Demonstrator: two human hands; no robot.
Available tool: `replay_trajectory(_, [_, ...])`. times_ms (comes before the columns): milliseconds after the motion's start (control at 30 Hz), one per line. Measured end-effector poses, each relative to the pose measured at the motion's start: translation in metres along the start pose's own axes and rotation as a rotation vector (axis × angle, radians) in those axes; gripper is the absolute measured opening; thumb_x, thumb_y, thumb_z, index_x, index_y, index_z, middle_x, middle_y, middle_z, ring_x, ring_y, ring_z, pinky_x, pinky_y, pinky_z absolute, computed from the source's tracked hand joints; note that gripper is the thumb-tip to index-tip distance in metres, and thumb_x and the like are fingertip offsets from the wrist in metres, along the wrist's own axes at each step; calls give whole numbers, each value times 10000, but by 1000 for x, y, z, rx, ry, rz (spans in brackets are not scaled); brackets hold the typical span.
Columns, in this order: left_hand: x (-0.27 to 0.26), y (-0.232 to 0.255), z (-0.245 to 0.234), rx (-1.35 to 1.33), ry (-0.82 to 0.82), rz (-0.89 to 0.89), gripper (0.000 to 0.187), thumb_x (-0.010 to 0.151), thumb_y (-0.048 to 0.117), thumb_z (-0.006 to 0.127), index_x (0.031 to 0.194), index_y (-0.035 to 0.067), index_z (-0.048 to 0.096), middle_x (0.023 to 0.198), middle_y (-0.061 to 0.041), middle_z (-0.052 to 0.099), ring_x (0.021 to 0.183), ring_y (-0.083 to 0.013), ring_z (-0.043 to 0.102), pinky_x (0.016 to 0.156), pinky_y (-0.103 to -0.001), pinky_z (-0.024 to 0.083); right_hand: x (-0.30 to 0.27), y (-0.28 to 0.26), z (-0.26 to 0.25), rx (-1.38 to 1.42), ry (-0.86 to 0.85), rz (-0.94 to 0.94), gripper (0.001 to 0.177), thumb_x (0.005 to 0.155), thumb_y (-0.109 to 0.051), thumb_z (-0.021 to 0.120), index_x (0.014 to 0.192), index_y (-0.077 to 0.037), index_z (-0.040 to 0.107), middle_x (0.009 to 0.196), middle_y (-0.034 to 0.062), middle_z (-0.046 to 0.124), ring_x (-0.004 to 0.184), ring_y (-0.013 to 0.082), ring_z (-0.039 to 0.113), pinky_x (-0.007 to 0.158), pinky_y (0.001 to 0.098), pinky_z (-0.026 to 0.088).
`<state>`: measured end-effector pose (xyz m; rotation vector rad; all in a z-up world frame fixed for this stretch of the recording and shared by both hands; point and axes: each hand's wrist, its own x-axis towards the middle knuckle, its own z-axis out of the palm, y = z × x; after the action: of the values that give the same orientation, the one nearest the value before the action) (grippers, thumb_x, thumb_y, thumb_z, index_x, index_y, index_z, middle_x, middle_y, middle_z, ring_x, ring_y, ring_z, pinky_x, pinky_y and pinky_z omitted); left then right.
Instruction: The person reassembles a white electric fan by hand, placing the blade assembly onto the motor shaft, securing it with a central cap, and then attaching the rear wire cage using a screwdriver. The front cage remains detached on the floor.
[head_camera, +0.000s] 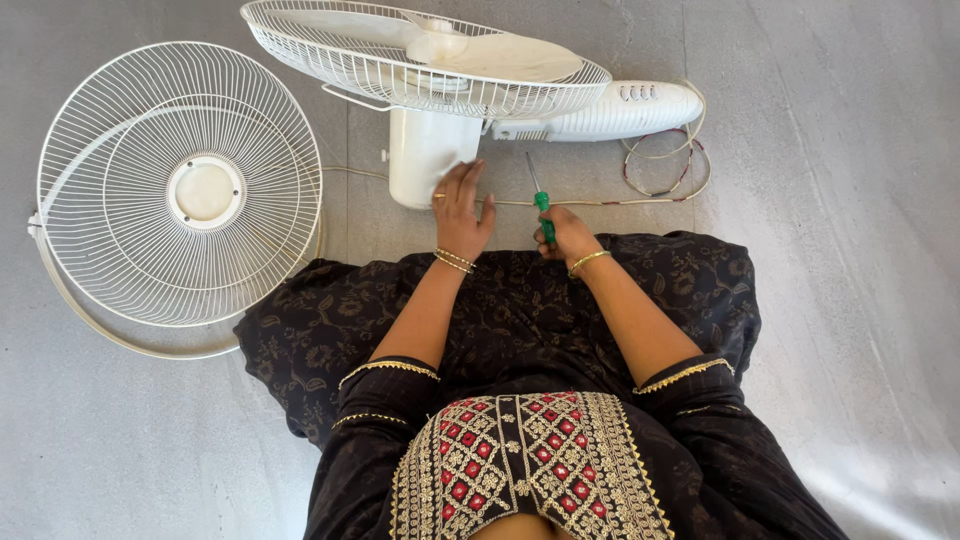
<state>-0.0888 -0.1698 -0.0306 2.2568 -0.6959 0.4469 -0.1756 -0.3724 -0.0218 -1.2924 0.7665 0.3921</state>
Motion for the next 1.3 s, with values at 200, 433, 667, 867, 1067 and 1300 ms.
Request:
replay_trajectory(200, [-25, 13, 47, -778, -155, -469, 526, 1040, 332, 631, 1451, 15, 542, 1277, -97, 692, 1138, -197, 643, 986, -332, 509, -36, -8, 34, 242, -209, -318, 261, 993, -284, 445, 1115, -57, 486, 659, 35, 492, 502, 124, 402, 502, 297, 374])
replay_trajectory(433, [-30, -4, 67, -1136, -210, -625, 418, 1029, 297, 646, 1301, -20, 674, 1050, -68, 762, 953, -135, 711, 890, -283, 540, -31, -20, 43, 221, -234, -297, 303, 1010, -300, 428, 1119, -25, 493, 660, 23, 488, 502, 105, 391, 503, 289, 373])
replay_trajectory(667, [-18, 0, 54, -1162, -248, -615, 372, 1004, 256, 691, 1268, -7, 698, 1024, -53, 755, 950, -129, 707, 867, -283, 553, -31, -24, 40, 204, -231, -274, 301, 995, -314, 439, 1118, -44, 492, 664, 4, 481, 514, 92, 388, 529, 284, 391])
replay_trajectory(867, [-15, 3, 50, -1192, -223, -634, 357, 990, 232, 715, 1245, -19, 706, 1011, -53, 758, 935, -134, 707, 866, -287, 562, -32, -26, 41, 215, -252, -279, 300, 997, -313, 436, 1114, -42, 490, 656, 10, 484, 502, 90, 374, 513, 281, 375])
replay_trajectory(1067, [-16, 8, 46, -1157, -217, -648, 374, 985, 244, 717, 1252, -17, 702, 1004, -54, 756, 930, -127, 702, 861, -280, 563, -34, -29, 41, 203, -251, -268, 307, 1010, -297, 415, 1144, -32, 493, 652, 16, 488, 495, 86, 367, 507, 279, 375])
replay_trajectory(1300, [-17, 8, 49, -1146, -194, -655, 373, 984, 234, 721, 1255, -21, 696, 1016, -60, 757, 916, -128, 702, 833, -279, 573, -33, -28, 40, 205, -256, -265, 298, 1013, -294, 408, 1135, -33, 484, 644, 28, 494, 484, 91, 364, 489, 278, 365])
